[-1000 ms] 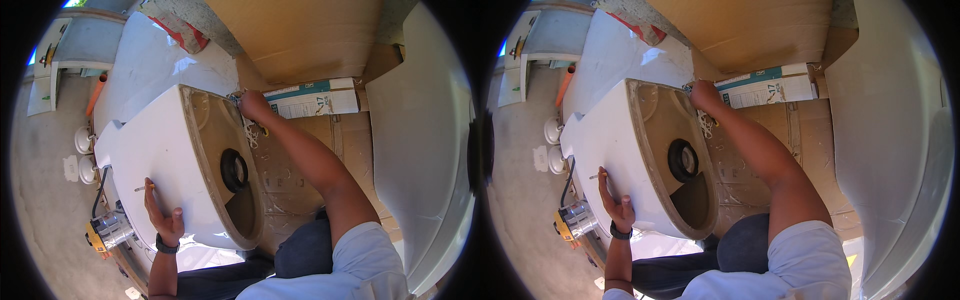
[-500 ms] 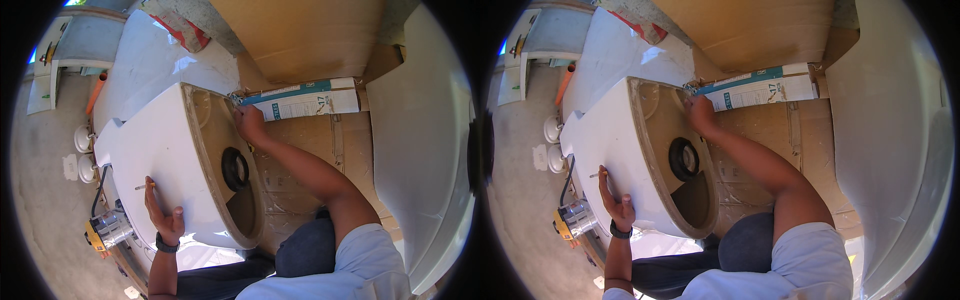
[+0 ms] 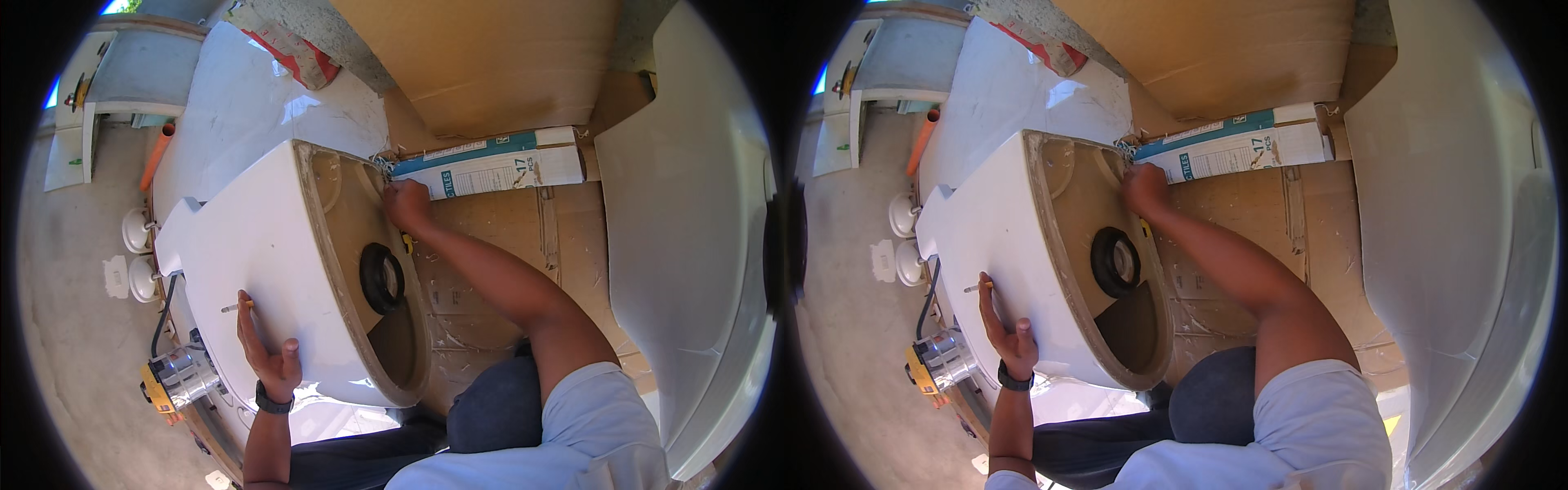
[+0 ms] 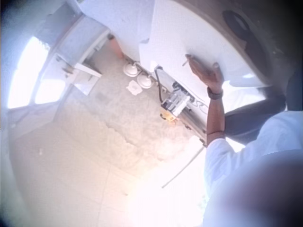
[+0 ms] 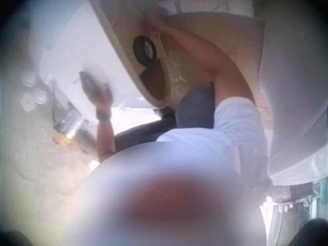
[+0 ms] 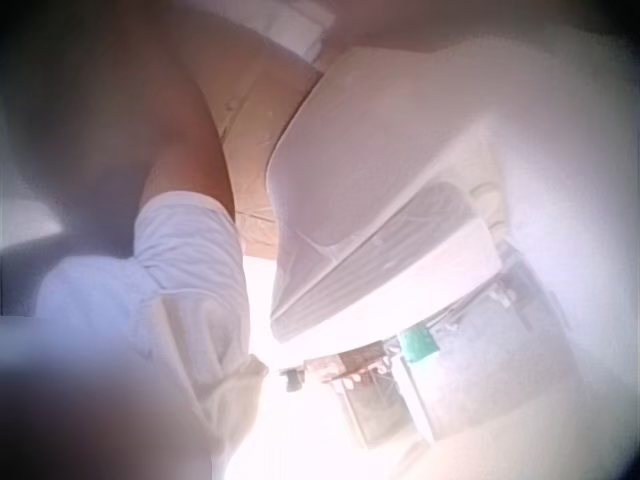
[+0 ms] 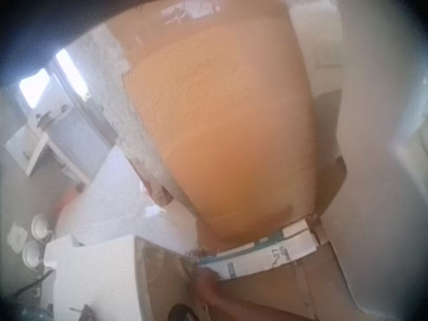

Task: The person kneels on the floor and uses a utility knife to trim excess material from the rim and base of a white toilet. They rotate the toilet to access different sides and continue scraping away the material.

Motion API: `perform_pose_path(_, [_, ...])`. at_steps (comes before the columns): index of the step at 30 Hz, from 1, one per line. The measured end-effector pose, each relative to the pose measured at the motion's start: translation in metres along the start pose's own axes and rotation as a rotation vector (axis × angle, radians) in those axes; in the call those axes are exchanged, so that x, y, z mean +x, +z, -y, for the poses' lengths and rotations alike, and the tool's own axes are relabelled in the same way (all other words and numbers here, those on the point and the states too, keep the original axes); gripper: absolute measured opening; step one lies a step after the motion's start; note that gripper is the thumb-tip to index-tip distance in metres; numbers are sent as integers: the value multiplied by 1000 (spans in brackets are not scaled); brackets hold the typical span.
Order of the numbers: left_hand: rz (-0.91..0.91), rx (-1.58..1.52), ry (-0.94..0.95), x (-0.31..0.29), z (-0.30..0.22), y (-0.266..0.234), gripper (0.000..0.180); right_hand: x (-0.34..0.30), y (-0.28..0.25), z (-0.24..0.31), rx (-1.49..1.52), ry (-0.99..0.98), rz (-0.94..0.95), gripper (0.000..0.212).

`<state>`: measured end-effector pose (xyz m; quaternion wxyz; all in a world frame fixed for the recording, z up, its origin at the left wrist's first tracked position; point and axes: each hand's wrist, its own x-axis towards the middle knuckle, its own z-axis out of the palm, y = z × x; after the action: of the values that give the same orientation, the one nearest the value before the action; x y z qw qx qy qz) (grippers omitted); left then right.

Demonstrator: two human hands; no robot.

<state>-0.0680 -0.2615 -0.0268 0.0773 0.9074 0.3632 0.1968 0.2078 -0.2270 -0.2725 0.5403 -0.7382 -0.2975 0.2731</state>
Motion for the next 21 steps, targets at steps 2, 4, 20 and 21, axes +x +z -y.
perform_pose_path(2, [-6, 4, 15, 1, 0, 0, 89, -1, -1, -1, -39, 73, 36, 25])
perform_pose_path(4, [-2, 0, 17, 1, 1, 1, 89, -1, -2, -1, 7, -69, -64, 24])
perform_pose_path(20, [0, -8, 8, 0, 2, 1, 87, 11, -2, -5, -165, 122, 186, 27])
perform_pose_path(21, [2, -9, 7, 0, 2, 1, 89, 13, -3, -6, -139, 107, 120, 28])
